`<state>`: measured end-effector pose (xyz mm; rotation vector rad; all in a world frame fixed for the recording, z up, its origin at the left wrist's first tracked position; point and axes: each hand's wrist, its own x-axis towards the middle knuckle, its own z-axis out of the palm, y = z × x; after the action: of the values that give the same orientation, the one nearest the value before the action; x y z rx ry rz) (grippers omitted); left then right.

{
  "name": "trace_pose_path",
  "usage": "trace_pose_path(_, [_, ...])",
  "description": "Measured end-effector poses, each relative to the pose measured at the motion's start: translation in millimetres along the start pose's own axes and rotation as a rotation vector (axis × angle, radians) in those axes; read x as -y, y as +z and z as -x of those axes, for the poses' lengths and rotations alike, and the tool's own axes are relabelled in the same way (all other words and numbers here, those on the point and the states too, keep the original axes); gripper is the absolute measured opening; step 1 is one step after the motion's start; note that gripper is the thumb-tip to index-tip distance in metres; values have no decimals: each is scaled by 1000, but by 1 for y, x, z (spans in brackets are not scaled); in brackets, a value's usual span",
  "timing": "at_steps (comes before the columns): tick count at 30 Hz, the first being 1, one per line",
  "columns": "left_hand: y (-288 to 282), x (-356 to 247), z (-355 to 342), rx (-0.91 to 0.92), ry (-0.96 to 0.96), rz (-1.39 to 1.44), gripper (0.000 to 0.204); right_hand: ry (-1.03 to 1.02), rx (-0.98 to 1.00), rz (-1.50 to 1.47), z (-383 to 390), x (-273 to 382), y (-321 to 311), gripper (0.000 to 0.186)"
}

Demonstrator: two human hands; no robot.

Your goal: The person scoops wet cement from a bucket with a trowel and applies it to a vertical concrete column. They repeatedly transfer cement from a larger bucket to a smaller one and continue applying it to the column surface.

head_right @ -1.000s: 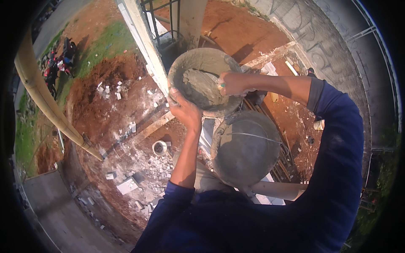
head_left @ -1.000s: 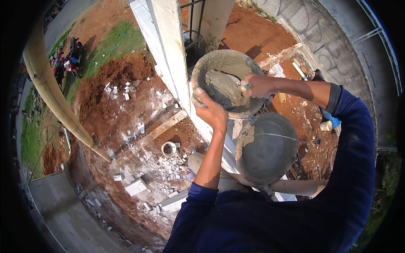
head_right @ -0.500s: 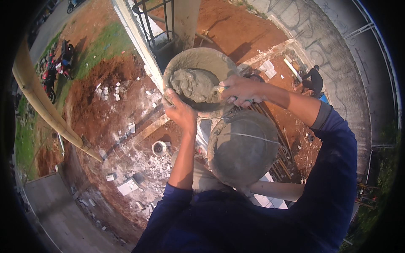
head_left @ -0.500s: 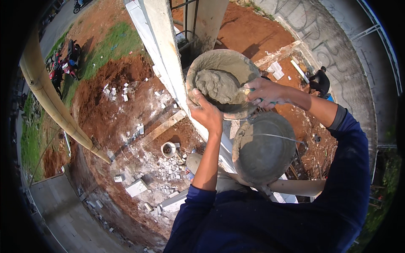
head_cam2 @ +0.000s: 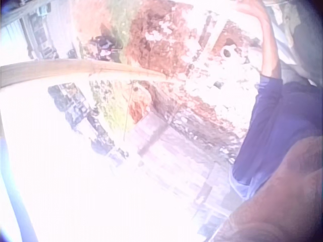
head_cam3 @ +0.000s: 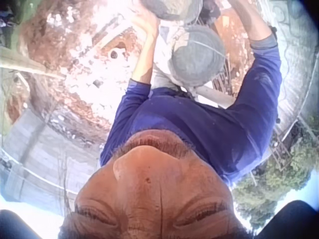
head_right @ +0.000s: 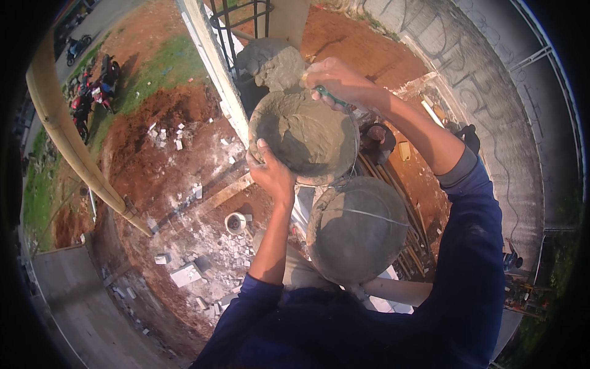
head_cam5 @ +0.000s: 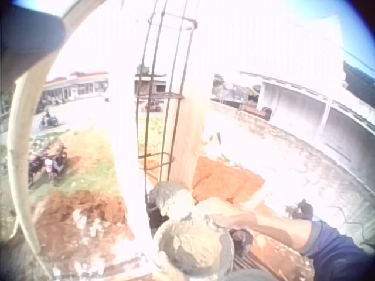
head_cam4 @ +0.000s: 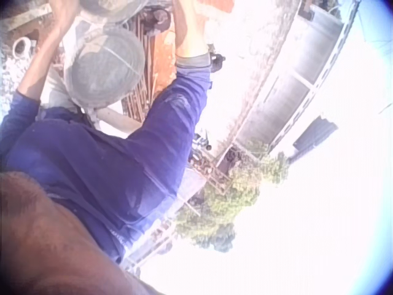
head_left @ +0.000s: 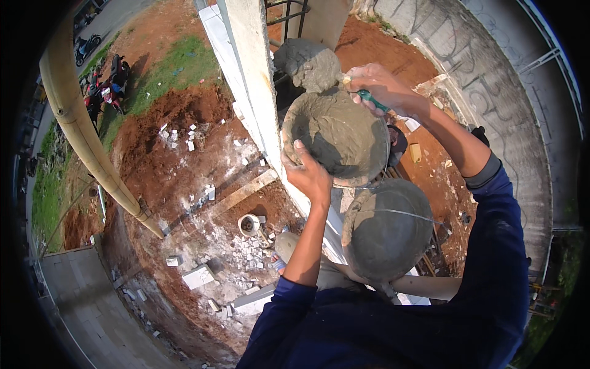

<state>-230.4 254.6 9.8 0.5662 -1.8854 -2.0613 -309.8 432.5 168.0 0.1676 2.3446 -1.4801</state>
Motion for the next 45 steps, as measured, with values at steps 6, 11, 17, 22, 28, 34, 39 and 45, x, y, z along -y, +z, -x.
trace_pose_path(6, [0, -6, 0, 11, -4, 15, 57, -312, -390, 813, -51, -35, 45, 37])
trace_pose_path(11, [1, 3, 1, -14, 4, 118, 47, -122, -391, 847, 10, 4, 33, 29])
trace_pose_path(17, [6, -5, 32, 4, -287, 621, 49, -24, -329, 902, 51, 19, -9, 32])
trace_pose_path(22, [23, 3, 10, -74, -497, 745, 45, 61, -249, 846, 80, 34, 1, 31])
trace_pose_path(28, [-13, -9, -46, 73, -647, 624, 17, 76, -256, 751, 125, 61, 1, 24])
trace_pose_path(34, [-93, -5, -50, 55, -602, 662, 16, 40, -281, 707, 189, 106, 43, 23])
trace_pose_path(39, [-176, -17, -27, 51, -472, 565, 36, 74, -198, 520, 267, 146, 93, 11])
trace_pose_path(45, [-259, -6, 8, 24, -391, 493, 56, -8, -78, 435, 326, 92, 155, 26])
